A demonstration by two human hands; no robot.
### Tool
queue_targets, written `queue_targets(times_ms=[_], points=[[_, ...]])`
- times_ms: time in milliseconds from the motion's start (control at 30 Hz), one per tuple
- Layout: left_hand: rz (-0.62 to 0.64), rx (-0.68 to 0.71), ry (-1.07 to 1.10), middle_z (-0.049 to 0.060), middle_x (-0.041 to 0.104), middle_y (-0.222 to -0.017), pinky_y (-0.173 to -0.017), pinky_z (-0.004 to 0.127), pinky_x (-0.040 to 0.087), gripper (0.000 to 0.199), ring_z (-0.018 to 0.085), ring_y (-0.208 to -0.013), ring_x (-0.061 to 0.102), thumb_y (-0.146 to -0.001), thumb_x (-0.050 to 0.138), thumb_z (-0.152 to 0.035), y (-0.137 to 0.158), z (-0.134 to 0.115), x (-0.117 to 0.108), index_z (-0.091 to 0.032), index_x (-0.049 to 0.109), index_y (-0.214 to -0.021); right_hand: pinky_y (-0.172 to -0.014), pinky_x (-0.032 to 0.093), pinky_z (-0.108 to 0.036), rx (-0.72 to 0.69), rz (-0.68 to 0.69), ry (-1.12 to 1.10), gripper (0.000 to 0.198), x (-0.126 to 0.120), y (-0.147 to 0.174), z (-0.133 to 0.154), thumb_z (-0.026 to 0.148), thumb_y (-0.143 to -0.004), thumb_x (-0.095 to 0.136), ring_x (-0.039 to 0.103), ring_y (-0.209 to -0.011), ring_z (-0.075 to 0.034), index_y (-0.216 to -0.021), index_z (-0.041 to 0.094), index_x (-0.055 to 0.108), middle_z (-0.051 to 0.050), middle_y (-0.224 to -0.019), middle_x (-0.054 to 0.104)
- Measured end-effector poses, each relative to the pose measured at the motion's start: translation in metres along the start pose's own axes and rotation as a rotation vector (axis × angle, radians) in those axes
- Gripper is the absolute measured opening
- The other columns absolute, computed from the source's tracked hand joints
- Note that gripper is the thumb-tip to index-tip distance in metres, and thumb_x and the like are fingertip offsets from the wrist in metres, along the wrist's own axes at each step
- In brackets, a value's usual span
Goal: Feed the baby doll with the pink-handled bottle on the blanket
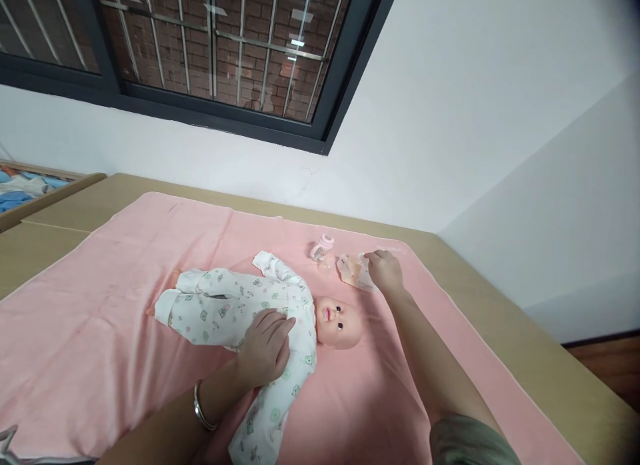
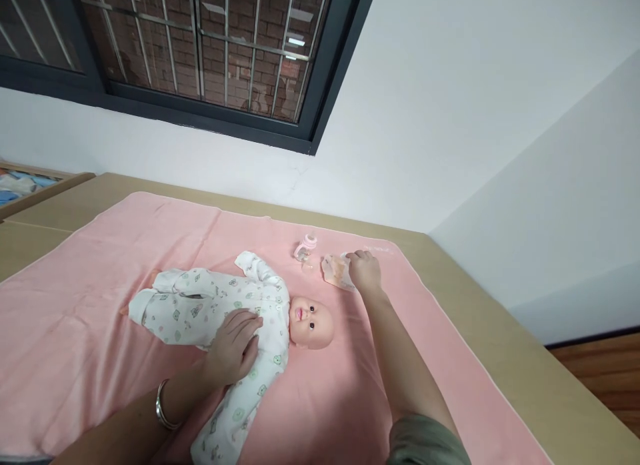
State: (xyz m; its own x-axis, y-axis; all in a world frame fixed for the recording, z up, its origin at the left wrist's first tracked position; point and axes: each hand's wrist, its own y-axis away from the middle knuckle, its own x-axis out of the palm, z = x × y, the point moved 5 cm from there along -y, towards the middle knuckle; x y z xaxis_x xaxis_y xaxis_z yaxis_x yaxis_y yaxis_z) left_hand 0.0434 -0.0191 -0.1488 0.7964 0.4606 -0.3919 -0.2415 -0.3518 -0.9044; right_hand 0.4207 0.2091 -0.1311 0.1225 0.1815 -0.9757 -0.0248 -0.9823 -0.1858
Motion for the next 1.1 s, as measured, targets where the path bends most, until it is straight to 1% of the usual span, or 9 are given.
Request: queue_targets(times_ms=[100,167,367,500,600,667,767,933,1100], points=[[0.011,0.006,0.004,0.012,0.081,-0.102,-0.095,0.046,0.065,0.045,0.027,-0.097,0.076,-0.095,0.053,-0.001,-0.001,0.000,-0.001,-0.011,0.065,-0.138,-0.109,0.045,-0.035,-0.014,0.085,0.028,0.055,0.011,0.001,0.001,0.009,-0.110,0.037,0.064,-0.135,-0.028,-0.142,0.014,0.080,-0.016,-0.144,0.075],[0.011,0.016,-0.002,0.012,0.081,-0.102,-0.096,0.046,0.065,0.043,0.027,-0.097,0.076,-0.095,0.054,0.000,-0.001,0.000,-0.002,-0.010,0.065,-0.136,-0.107,0.046,-0.034,-0.008,0.111,0.023,0.053,0.015,0.002,0.003,0.010,-0.111,0.037,0.065,-0.134,-0.027,-0.141,0.015,0.081,-0.015,-0.144,0.076],[0.030,0.008,-0.004,0.011,0.083,-0.103,-0.099,0.046,0.065,0.044,0.027,-0.099,0.078,-0.095,0.054,-0.001,-0.001,0.001,-0.002,-0.014,0.067,-0.135,-0.105,0.046,-0.038,0.016,0.130,0.028,0.048,0.018,0.009,0.008,0.015,-0.110,0.041,0.065,-0.137,-0.029,-0.141,0.016,0.078,-0.015,-0.142,0.076],[0.039,0.003,0.003,0.011,0.083,-0.103,-0.099,0.047,0.065,0.046,0.027,-0.098,0.078,-0.094,0.053,-0.003,0.000,0.001,-0.001,-0.015,0.067,-0.137,-0.108,0.046,-0.040,0.055,0.124,0.047,0.044,0.020,0.016,0.009,0.021,-0.109,0.049,0.060,-0.144,-0.032,-0.145,0.015,0.073,-0.015,-0.151,0.071],[0.052,-0.014,0.017,0.010,0.083,-0.104,-0.099,0.048,0.065,0.053,0.028,-0.099,0.078,-0.094,0.053,-0.004,0.001,0.002,0.000,-0.016,0.065,-0.144,-0.111,0.044,-0.040,0.095,0.117,0.040,0.043,0.025,0.019,0.005,0.023,-0.110,0.048,0.058,-0.147,-0.032,-0.145,0.016,0.072,-0.015,-0.156,0.068],[0.060,-0.019,0.020,0.010,0.083,-0.103,-0.099,0.049,0.065,0.056,0.028,-0.099,0.078,-0.095,0.053,-0.004,0.002,0.002,0.000,-0.017,0.064,-0.148,-0.111,0.044,-0.041,0.127,0.126,0.013,0.044,0.031,0.018,0.000,0.021,-0.111,0.044,0.060,-0.146,-0.032,-0.145,0.016,0.071,-0.015,-0.155,0.069],[0.048,-0.010,0.019,0.010,0.082,-0.102,-0.097,0.049,0.065,0.054,0.028,-0.097,0.078,-0.095,0.052,-0.005,0.001,0.001,0.000,-0.017,0.064,-0.146,-0.109,0.045,-0.041,0.167,0.154,-0.016,0.043,0.039,0.014,-0.008,0.021,-0.113,0.042,0.064,-0.143,-0.031,-0.145,0.014,0.071,-0.016,-0.151,0.071],[0.039,-0.006,0.014,0.011,0.081,-0.101,-0.098,0.048,0.065,0.047,0.028,-0.097,0.077,-0.094,0.053,-0.004,0.000,0.000,0.001,-0.015,0.066,-0.138,-0.108,0.046,-0.039,0.168,0.163,-0.034,0.040,0.046,0.008,-0.015,0.027,-0.114,0.049,0.060,-0.149,-0.029,-0.143,0.016,0.073,-0.015,-0.156,0.068],[0.032,-0.013,0.012,0.010,0.082,-0.102,-0.097,0.049,0.065,0.051,0.028,-0.098,0.077,-0.093,0.052,-0.004,0.002,0.001,0.000,-0.017,0.066,-0.140,-0.108,0.047,-0.040,0.155,0.157,-0.031,0.042,0.051,0.005,-0.017,0.026,-0.115,0.044,0.058,-0.149,-0.030,-0.142,0.017,0.075,-0.014,-0.154,0.069]])
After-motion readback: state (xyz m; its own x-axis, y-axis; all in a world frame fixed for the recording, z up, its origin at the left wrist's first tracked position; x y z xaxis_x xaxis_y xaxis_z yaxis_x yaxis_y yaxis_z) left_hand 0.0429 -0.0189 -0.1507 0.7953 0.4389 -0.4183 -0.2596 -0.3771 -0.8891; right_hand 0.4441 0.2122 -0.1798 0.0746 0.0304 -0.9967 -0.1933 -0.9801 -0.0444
